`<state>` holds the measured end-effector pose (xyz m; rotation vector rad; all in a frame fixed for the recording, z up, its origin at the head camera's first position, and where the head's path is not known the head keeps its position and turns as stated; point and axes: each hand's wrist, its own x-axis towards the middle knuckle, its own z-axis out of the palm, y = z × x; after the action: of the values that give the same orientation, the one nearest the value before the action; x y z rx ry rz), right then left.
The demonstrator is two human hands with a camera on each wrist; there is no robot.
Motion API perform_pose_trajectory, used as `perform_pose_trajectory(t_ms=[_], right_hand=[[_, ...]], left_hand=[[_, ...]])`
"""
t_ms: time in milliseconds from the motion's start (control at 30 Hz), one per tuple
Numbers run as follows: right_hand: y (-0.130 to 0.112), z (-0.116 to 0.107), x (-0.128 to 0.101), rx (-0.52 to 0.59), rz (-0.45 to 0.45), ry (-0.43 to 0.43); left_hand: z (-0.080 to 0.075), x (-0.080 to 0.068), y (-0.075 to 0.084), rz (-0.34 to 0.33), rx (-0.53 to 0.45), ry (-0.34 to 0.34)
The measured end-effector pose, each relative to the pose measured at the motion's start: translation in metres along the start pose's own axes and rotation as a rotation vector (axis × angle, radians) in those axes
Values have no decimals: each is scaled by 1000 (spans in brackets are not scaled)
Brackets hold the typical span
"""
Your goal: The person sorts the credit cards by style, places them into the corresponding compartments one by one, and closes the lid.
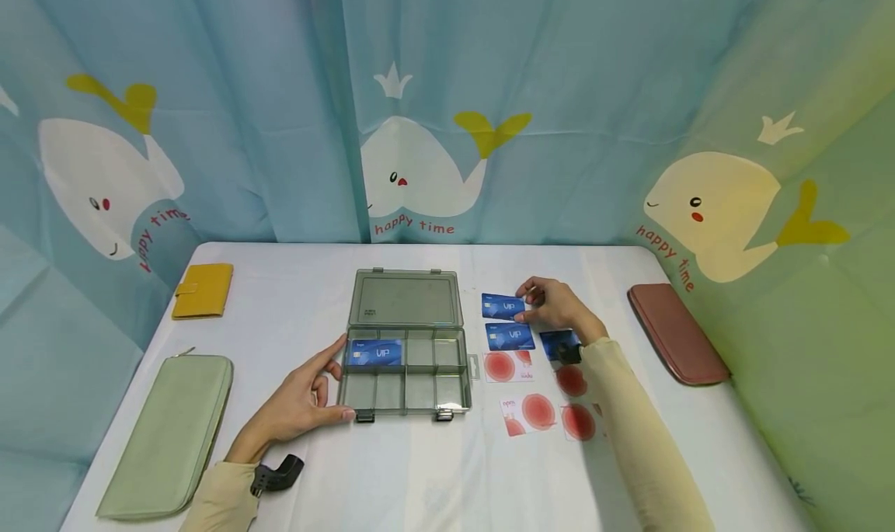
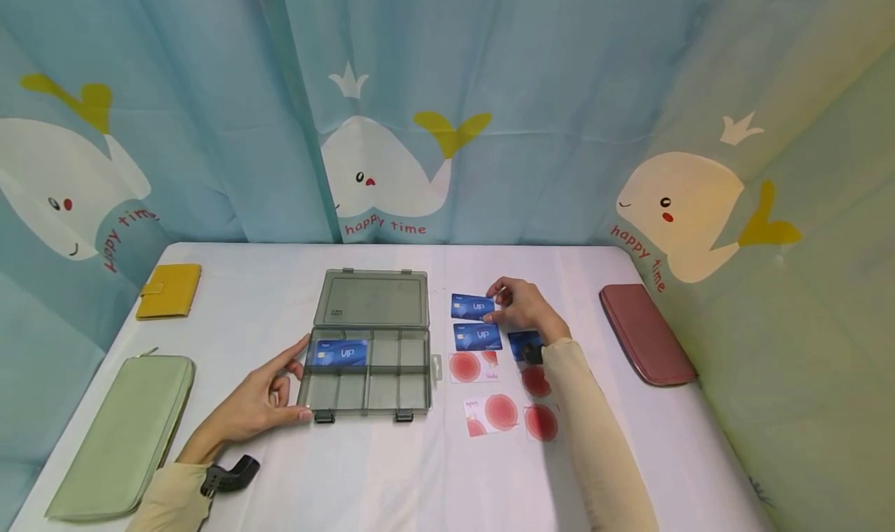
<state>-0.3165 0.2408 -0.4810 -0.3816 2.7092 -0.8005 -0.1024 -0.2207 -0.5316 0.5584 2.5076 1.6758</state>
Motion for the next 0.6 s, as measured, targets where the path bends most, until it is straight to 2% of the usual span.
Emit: perform_pose_trajectory(t_ms=[167, 600], right_hand=[[-1, -1, 0, -10, 12, -10], [3, 5, -8, 33, -81, 68]], left_hand=[[0, 1, 1, 3, 11, -5], [0, 0, 1, -1, 18, -5]])
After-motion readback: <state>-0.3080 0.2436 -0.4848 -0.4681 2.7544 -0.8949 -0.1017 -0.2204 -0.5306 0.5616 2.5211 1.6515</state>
